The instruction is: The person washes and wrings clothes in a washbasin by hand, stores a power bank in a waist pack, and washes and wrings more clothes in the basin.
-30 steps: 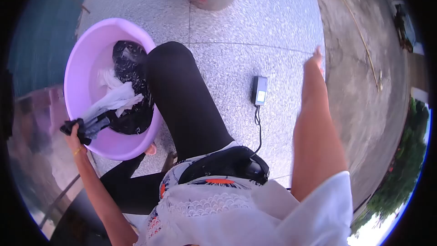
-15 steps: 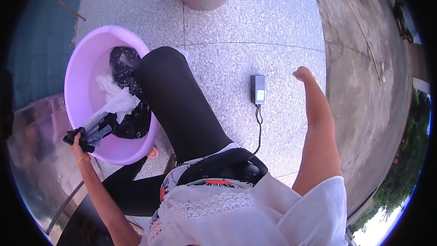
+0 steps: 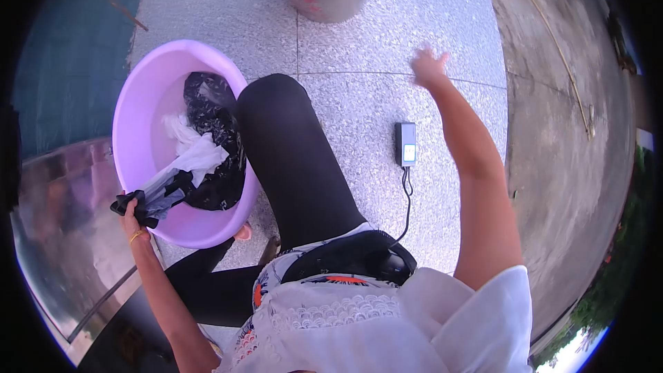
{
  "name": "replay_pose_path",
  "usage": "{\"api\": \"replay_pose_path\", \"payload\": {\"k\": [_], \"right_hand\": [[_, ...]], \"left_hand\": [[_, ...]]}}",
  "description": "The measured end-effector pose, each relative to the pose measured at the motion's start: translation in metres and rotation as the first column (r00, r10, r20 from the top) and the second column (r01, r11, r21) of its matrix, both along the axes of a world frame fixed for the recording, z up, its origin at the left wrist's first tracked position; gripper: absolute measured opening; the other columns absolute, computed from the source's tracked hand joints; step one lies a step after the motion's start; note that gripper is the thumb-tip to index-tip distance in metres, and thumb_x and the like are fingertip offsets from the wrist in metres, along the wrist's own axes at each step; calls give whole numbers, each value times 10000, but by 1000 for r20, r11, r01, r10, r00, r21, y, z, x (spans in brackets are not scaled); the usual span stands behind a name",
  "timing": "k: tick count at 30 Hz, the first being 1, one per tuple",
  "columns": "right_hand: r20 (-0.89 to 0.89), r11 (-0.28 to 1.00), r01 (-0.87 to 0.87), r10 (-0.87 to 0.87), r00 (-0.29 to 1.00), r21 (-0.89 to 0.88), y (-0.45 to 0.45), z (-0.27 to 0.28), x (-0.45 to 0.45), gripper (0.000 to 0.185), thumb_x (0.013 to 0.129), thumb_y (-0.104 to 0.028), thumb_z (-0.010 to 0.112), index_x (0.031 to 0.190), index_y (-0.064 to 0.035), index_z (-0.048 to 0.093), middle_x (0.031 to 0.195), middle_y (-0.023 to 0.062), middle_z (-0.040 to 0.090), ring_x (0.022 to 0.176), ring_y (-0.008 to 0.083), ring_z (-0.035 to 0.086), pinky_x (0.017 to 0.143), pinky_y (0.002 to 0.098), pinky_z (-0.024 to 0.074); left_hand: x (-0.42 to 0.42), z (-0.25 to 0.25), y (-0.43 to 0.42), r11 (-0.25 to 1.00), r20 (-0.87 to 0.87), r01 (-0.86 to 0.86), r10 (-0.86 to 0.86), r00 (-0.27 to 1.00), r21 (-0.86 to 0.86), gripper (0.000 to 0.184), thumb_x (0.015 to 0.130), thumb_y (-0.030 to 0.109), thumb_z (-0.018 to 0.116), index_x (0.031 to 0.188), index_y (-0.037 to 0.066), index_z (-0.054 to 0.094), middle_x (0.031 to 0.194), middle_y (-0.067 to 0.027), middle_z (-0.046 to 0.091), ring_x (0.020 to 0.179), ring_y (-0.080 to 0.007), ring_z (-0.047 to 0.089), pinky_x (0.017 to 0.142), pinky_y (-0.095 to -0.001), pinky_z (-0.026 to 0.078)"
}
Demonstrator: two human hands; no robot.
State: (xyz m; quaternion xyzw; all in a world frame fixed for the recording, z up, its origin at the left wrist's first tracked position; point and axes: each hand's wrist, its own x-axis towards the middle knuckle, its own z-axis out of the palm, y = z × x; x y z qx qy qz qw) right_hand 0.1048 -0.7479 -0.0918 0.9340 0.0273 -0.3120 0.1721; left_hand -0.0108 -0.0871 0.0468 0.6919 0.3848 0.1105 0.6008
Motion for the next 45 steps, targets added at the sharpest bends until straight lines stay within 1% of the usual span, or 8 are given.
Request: {"api": "replay_pose_path", "payload": {"k": [3, 9, 21, 29, 35, 38, 41, 45], "right_hand": [[-472, 24, 519, -383, 794, 854, 51, -15, 22, 654, 736, -587, 445, 1247, -187, 368, 1339, 135, 238, 1245, 296, 184, 927, 617, 118], [-919, -324, 912, 214, 331, 253, 182, 15, -11, 669, 796, -555, 354, 1237, -52, 347, 1304, 162, 293, 1200, 325, 279, 932, 547, 243], [-971, -635, 763, 237, 39, -124, 198, 87, -22, 484, 823, -402, 428, 1066, 11, 495, 1032, 129, 549, 888, 188, 562, 803, 324, 453], [-585, -198, 551, -300, 754, 811, 172, 141, 2, 293, 812, -359, 471, 905, -86, 520, 808, 38, 528, 779, 127, 518, 699, 306, 449], [-607, -421, 902, 742, 284, -93, 156, 121, 35, 239, 838, -279, 457, 890, -53, 512, 824, 24, 545, 691, 117, 547, 596, 246, 480], [-846, -451, 822, 227, 482, 347, 128, 89, 29, 426, 863, -323, 387, 1133, 3, 436, 1038, 127, 552, 833, 188, 587, 737, 309, 482], [-366, 427, 545, -434, 823, 722, 78, -2, -1, 619, 735, -397, 580, 1168, 6, 399, 1124, 179, 480, 1060, 274, 448, 879, 364, 359], [-42, 439, 716, -837, 545, 543, 12, -77, -76, 839, 635, -415, 650, 1250, -3, 255, 1174, 208, 432, 1100, 312, 416, 885, 445, 331]], "left_hand": [[1, -1, 1, 1000, 4, 26, -26, 1000, 2, 507, 655, 5, 584, 1144, 50, 455, 983, -101, 518, 869, -215, 539, 775, -315, 436], [1, -3, 3, 1000, 12, 28, -28, 1000, -12, 512, 653, 8, 588, 1145, 33, 448, 989, -116, 522, 876, -224, 540, 776, -324, 440], [1, -6, -2, 1000, -28, 23, -23, 999, 5, 500, 664, -8, 583, 1144, 43, 457, 981, -104, 529, 869, -210, 543, 767, -308, 441], [2, -7, -2, 999, -8, 36, -36, 999, 1, 485, 665, -24, 580, 1131, 53, 466, 964, -99, 531, 855, -214, 547, 769, -310, 446], [1, -5, -4, 999, -14, 26, -26, 1000, -31, 500, 659, -15, 587, 1136, 60, 459, 986, -98, 518, 882, -219, 535, 790, -320, 434], [-2, -7, 1, 999, -25, 22, -23, 999, -43, 514, 653, -2, 599, 1142, 62, 456, 995, -97, 511, 897, -222, 528, 801, -322, 427], [-3, -10, 5, 999, -5, 20, -20, 1000, -40, 528, 645, 4, 608, 1146, 68, 454, 992, -95, 509, 896, -221, 527, 799, -322, 427], [-4, -7, -3, 999, -15, 8, -9, 1000, -42, 539, 638, -1, 609, 1149, 68, 453, 990, -92, 511, 890, -217, 528, 796, -319, 428]]}}
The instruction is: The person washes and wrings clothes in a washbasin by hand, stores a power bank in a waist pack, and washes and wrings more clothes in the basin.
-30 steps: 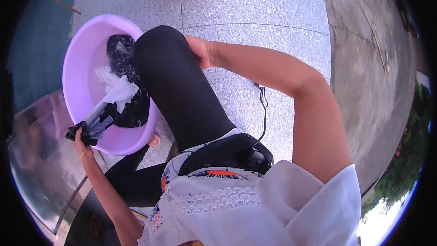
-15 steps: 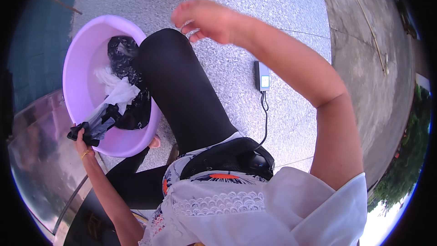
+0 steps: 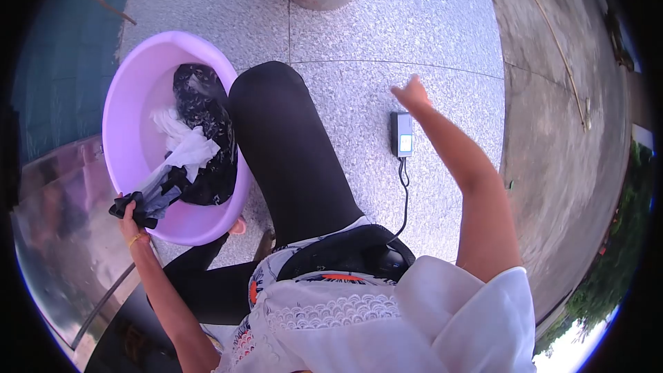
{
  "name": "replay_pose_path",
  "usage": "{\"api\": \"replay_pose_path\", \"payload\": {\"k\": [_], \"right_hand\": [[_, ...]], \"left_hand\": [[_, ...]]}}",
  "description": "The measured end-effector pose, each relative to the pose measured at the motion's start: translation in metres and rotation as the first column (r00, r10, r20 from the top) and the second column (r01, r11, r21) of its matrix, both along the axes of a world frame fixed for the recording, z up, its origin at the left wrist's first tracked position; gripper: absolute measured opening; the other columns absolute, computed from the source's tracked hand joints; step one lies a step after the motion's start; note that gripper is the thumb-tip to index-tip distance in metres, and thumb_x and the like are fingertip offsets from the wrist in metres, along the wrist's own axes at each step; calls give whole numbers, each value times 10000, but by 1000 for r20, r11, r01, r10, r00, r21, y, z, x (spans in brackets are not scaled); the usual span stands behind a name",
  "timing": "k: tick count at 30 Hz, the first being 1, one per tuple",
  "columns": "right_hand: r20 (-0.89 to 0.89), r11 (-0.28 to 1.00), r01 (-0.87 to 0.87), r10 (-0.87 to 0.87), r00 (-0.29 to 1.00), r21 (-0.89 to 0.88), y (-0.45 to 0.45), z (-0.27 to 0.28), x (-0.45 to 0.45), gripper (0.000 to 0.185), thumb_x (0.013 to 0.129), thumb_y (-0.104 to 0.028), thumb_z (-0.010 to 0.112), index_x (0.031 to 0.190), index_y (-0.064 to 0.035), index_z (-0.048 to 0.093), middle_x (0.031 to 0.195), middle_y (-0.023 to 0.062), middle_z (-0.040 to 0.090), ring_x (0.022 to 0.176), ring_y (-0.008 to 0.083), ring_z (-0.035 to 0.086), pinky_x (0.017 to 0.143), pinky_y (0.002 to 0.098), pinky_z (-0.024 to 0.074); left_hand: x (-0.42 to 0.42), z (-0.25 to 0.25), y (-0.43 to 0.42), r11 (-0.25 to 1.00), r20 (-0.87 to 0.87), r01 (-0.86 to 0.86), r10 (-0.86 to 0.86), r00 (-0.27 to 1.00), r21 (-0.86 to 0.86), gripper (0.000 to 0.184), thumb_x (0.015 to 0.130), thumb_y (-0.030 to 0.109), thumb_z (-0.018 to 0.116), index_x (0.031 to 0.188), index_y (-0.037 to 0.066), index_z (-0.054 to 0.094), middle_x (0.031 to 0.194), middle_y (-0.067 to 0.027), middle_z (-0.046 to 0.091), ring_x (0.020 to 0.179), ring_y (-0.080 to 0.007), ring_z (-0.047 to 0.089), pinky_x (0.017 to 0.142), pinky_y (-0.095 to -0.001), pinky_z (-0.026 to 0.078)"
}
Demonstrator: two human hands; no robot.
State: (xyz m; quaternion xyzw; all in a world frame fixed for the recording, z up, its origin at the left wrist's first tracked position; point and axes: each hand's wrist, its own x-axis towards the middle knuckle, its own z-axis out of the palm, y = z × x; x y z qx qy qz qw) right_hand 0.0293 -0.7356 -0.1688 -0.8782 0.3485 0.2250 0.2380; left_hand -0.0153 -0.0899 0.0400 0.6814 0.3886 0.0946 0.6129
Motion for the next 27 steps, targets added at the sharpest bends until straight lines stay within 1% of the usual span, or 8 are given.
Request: {"api": "replay_pose_path", "payload": {"k": [2, 5, 6, 8, 13, 17, 19, 27], "right_hand": [[-137, 991, 106, -115, 984, -77, 4, 22, -28, 946, 590, -386, 708, 1257, 51, 199, 1180, 281, 382, 1105, 335, 404, 911, 370, 338], [-200, 969, 235, -247, 948, -81, 6, 3, -63, 1128, 532, -436, 727, 1311, -21, 24, 1228, 267, 326, 1143, 381, 332, 938, 400, 299], [-199, 969, 233, -244, 949, -78, 8, -4, -69, 1128, 532, -436, 727, 1311, -21, 24, 1228, 267, 326, 1143, 381, 332, 938, 400, 299], [-223, 959, 273, -283, 933, -78, 16, -7, -77, 1111, 529, -466, 708, 1322, -102, 21, 1242, 197, 346, 1179, 324, 304, 927, 545, 210], [-276, 960, 218, -261, 925, -177, 43, 6, -74, 859, 513, -400, 725, 1164, -73, 269, 1134, 154, 453, 1083, 299, 422, 864, 495, 283], [-291, 971, 175, -216, 932, -160, 44, -10, -84, 799, 544, -371, 702, 1151, -61, 284, 1083, 151, 494, 1017, 288, 483, 873, 484, 277], [-252, 981, 69, -114, 961, -180, 42, -14, -89, 723, 572, -350, 667, 1123, -45, 313, 1002, 143, 547, 943, 281, 534, 889, 466, 263], [-310, 993, -67, 33, 950, -100, 20, -7, -80, 595, 555, -351, 637, 1018, -42, 425, 932, 133, 586, 916, 260, 547, 900, 422, 234]], "left_hand": [[1, 1, -4, 1000, -10, 5, -5, 1000, -4, 539, 637, -2, 609, 1148, 67, 454, 989, -92, 512, 887, -215, 528, 793, -317, 429], [3, 2, -8, 1000, -26, -18, 18, 999, 3, 532, 637, -1, 610, 1143, 62, 458, 983, -91, 517, 880, -211, 531, 787, -311, 432], [3, 1, -7, 1000, -16, -12, 12, 1000, 4, 528, 637, -1, 610, 1140, 60, 461, 980, -90, 518, 877, -209, 532, 785, -309, 433], [3, 2, -7, 1000, -6, -7, 7, 1000, 6, 525, 638, -2, 610, 1138, 59, 463, 977, -90, 519, 874, -207, 533, 782, -307, 434], [2, 3, -9, 1000, -10, 7, -7, 1000, 20, 518, 640, -6, 605, 1134, 56, 465, 967, -82, 517, 869, -204, 534, 783, -303, 433], [2, 4, -12, 1000, -4, 1, -1, 1000, 27, 519, 640, -4, 606, 1135, 56, 463, 960, -79, 515, 869, -202, 532, 783, -301, 433], [1, 4, -10, 999, -13, 13, -12, 1000, 31, 520, 643, 1, 602, 1140, 56, 458, 963, -78, 511, 872, -201, 529, 786, -301, 431], [1, 4, -8, 998, -21, 50, -49, 999, 31, 531, 646, 5, 597, 1152, 51, 446, 971, -76, 505, 878, -198, 526, 795, -299, 424]]}}
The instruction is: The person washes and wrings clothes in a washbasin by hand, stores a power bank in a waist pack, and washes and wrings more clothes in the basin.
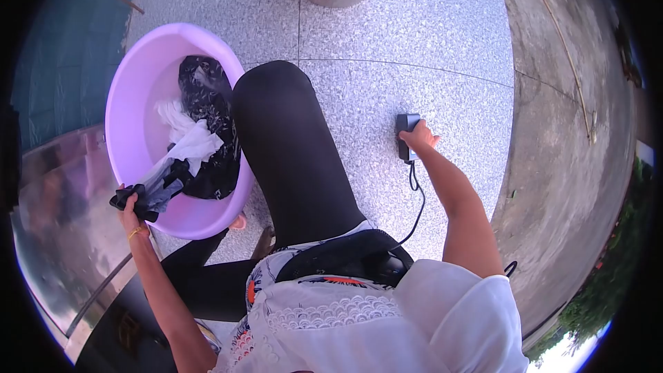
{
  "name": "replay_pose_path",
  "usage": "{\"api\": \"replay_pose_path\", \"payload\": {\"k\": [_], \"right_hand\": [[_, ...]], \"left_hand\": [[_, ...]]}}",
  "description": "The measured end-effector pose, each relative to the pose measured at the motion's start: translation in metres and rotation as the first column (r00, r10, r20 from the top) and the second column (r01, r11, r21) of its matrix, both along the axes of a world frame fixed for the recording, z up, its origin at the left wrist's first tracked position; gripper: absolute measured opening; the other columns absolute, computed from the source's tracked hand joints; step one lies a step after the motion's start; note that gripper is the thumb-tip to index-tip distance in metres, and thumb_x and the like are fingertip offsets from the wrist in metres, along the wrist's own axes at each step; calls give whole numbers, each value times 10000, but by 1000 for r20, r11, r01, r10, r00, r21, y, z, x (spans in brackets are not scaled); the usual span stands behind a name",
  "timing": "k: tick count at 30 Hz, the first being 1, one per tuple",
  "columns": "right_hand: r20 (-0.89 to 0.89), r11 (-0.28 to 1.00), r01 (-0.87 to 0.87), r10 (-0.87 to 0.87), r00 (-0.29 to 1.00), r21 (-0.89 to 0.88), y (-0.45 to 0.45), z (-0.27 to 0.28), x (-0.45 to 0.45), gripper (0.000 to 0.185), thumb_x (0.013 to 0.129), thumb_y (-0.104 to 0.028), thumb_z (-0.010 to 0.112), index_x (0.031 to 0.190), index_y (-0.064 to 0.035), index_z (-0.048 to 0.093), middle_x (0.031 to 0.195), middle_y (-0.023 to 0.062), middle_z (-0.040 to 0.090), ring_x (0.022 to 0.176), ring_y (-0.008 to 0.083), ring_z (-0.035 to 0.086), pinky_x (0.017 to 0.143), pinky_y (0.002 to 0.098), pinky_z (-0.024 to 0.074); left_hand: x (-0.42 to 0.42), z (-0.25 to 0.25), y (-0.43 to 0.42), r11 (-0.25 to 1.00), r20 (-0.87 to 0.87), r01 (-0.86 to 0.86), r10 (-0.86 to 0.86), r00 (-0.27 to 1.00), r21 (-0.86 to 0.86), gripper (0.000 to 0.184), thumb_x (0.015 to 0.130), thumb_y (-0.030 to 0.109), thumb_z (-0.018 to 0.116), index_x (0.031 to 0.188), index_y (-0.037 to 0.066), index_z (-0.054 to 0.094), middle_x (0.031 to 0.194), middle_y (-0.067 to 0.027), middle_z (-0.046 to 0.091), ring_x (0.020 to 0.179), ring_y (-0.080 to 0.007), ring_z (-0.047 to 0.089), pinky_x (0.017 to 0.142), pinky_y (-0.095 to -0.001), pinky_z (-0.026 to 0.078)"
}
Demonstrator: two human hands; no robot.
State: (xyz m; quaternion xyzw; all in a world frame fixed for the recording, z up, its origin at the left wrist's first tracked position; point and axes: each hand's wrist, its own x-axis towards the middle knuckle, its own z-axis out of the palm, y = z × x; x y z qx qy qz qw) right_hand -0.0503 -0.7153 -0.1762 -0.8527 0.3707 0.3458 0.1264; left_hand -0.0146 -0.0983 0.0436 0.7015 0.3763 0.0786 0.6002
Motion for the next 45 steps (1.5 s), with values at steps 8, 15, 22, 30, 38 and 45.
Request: {"api": "replay_pose_path", "payload": {"k": [8, 15, 22, 30, 38, 45], "right_hand": [[-188, 813, 223, -142, 972, 538, -27, 26, 25, 535, 561, -332, 644, 1016, -69, 538, 972, 50, 570, 877, 192, 521, 893, 453, 237], [-472, 609, 369, 10, 881, 702, -33, 102, 49, 266, 658, -331, 624, 794, -104, 598, 780, 40, 614, 661, 134, 546, 690, 241, 379], [-544, 497, 467, 12, 839, 731, -1, 206, 62, 199, 707, -205, 596, 835, -56, 566, 753, 40, 614, 635, 125, 581, 659, 249, 456], [-508, 499, 408, 77, 858, 765, 46, 280, 45, 154, 704, -114, 612, 814, -14, 573, 753, 50, 601, 678, 107, 573, 648, 230, 460], [-605, 520, 483, 84, 791, 704, 69, 320, 19, 247, 668, -85, 634, 881, 23, 569, 810, 70, 607, 715, 121, 575, 683, 230, 459], [-664, 498, 575, 3, 748, 649, 59, 339, -10, 238, 673, -86, 638, 869, 27, 563, 786, 72, 607, 690, 117, 580, 665, 218, 469]], "left_hand": [[2, -6, -2, 1000, -28, 28, -28, 999, 9, 530, 646, 6, 602, 1150, 43, 443, 973, -75, 506, 882, -194, 524, 795, -295, 421], [-5, -41, -11, 929, -138, 290, -264, 955, 229, 504, 643, 5, 630, 1116, 47, 463, 918, -57, 526, 830, -150, 513, 748, -254, 420], [-31, -99, -3, 479, -454, 519, -255, 854, 707, 646, 561, 127, 687, 1154, 78, 437, 967, -163, 543, 880, -302, 530, 828, -329, 395], [-32, 31, -173, 584, -24, 715, -768, 640, 384, 186, 671, 52, 590, 856, 55, 604, 799, -71, 590, 731, -217, 556, 715, -304, 427], [-74, 59, -280, 54, 60, 916, -998, 33, 398, 107, 669, 176, 635, 656, 81, 588, 571, -21, 519, 545, -158, 500, 562, -280, 351], [-80, 61, -299, -282, -153, 892, -958, -242, 353, 267, 672, 347, 617, 608, 90, 581, 563, -30, 521, 562, -182, 511, 609, -312, 327]]}}
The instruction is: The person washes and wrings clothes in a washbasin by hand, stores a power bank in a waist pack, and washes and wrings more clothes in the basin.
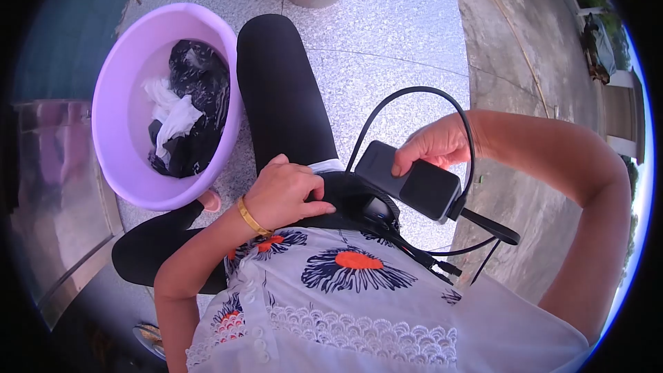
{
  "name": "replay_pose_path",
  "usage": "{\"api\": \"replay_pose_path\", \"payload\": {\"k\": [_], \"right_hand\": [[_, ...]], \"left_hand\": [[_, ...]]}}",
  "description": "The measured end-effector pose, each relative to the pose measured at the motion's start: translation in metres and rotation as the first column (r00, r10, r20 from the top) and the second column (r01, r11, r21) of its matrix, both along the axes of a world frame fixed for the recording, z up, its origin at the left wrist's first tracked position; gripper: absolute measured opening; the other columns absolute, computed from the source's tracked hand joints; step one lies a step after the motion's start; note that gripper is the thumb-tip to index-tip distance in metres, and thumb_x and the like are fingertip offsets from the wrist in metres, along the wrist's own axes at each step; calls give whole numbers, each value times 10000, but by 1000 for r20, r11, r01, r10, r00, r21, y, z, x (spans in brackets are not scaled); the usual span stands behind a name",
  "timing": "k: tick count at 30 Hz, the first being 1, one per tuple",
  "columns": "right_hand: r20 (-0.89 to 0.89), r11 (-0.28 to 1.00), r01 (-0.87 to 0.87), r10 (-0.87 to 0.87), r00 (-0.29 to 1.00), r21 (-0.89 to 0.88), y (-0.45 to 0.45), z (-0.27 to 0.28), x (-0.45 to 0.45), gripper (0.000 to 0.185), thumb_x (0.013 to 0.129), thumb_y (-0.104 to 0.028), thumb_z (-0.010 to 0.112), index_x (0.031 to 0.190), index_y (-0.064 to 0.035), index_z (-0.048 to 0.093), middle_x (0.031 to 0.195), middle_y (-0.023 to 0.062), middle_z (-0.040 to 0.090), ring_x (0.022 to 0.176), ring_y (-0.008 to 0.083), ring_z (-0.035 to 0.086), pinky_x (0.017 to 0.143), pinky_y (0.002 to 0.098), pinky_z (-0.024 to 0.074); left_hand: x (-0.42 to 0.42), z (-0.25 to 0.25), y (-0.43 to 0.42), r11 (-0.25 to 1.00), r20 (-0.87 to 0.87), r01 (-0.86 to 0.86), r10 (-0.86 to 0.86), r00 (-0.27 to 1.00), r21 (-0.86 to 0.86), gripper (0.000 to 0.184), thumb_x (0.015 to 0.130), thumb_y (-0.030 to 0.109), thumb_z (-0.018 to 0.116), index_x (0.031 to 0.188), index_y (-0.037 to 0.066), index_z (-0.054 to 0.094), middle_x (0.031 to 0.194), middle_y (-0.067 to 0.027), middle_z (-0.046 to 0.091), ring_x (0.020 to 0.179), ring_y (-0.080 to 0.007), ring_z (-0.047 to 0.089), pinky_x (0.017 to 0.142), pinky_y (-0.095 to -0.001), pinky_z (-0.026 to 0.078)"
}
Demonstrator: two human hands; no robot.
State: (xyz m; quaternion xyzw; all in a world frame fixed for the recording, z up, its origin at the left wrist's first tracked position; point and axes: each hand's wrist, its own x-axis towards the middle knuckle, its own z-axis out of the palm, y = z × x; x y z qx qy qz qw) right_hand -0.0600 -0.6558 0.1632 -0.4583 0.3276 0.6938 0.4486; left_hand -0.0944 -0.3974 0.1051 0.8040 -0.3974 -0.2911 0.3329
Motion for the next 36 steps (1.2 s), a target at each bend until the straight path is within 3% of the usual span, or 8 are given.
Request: {"api": "replay_pose_path", "payload": {"k": [6, 8, 11, 14, 19, 29, 31, 36], "right_hand": [[-86, 999, -31, 34, 996, 40, 10, 15, -20, 275, 687, -99, 631, 913, 30, 543, 832, 76, 603, 737, 121, 580, 695, 218, 464], [-54, 997, -60, 63, 997, 47, 19, 20, -27, 258, 700, -123, 625, 900, 21, 546, 800, 52, 603, 679, 74, 567, 605, 168, 456], [-79, 991, -97, 104, 991, 87, 33, 22, -36, 217, 720, -162, 615, 861, -8, 554, 700, -8, 584, 505, -20, 478, 398, 91, 339], [-77, 985, -136, 145, 986, 110, 49, 28, -42, 179, 734, -168, 598, 829, -22, 558, 690, -6, 583, 500, -15, 480, 392, 93, 337], [-159, 971, -166, 193, 968, 171, 56, 9, -44, 172, 755, -181, 585, 804, -18, 558, 721, 8, 596, 595, 60, 557, 582, 199, 459], [-207, 944, -280, 313, 927, 174, 74, 5, -44, 150, 759, -187, 587, 773, -41, 555, 664, -4, 588, 564, 55, 556, 540, 186, 458], [-182, 981, -165, 180, 967, 98, 83, 15, -47, 142, 755, -182, 595, 768, -47, 551, 659, -1, 591, 537, 56, 552, 503, 182, 459], [-76, 988, -132, 126, 989, -77, 97, 25, -52, 144, 749, -185, 608, 779, -55, 553, 656, -2, 595, 519, 60, 553, 453, 178, 454]], "left_hand": [[-8, 1, -6, 986, 115, 85, -101, 988, 142, 222, 656, 298, 615, 603, 85, 584, 572, -66, 554, 571, -212, 536, 617, -324, 338], [-13, 1, -7, 987, 160, 64, -88, 983, 148, 195, 652, 267, 610, 599, 81, 582, 564, -78, 555, 564, -222, 540, 614, -327, 344], [-19, 2, -5, 996, 162, -58, 47, 986, 64, 147, 644, 209, 592, 593, 73, 574, 536, -94, 544, 540, -244, 537, 605, -334, 357], [-26, 1, -1, 986, 156, -165, 168, 973, -32, 140, 652, 192, 578, 589, 68, 567, 524, -94, 534, 528, -252, 531, 599, -339, 367], [-30, 7, 1, 945, 126, -281, 303, 945, -169, 146, 656, 184, 574, 575, 63, 560, 524, -88, 536, 526, -248, 531, 592, -349, 378], [-35, 18, 3, 882, 79, -396, 427, 901, -257, 149, 641, 178, 586, 577, 45, 570, 558, -103, 555, 519, -256, 553, 501, -344, 420], [-35, 21, 4, 871, 91, -404, 443, 892, -279, 142, 638, 172, 592, 582, 43, 573, 565, -102, 557, 527, -256, 553, 507, -342, 419], [-32, 25, 8, 868, 100, -393, 439, 893, -304, 140, 637, 165, 599, 582, 40, 570, 582, -97, 561, 541, -255, 556, 510, -343, 418]]}}
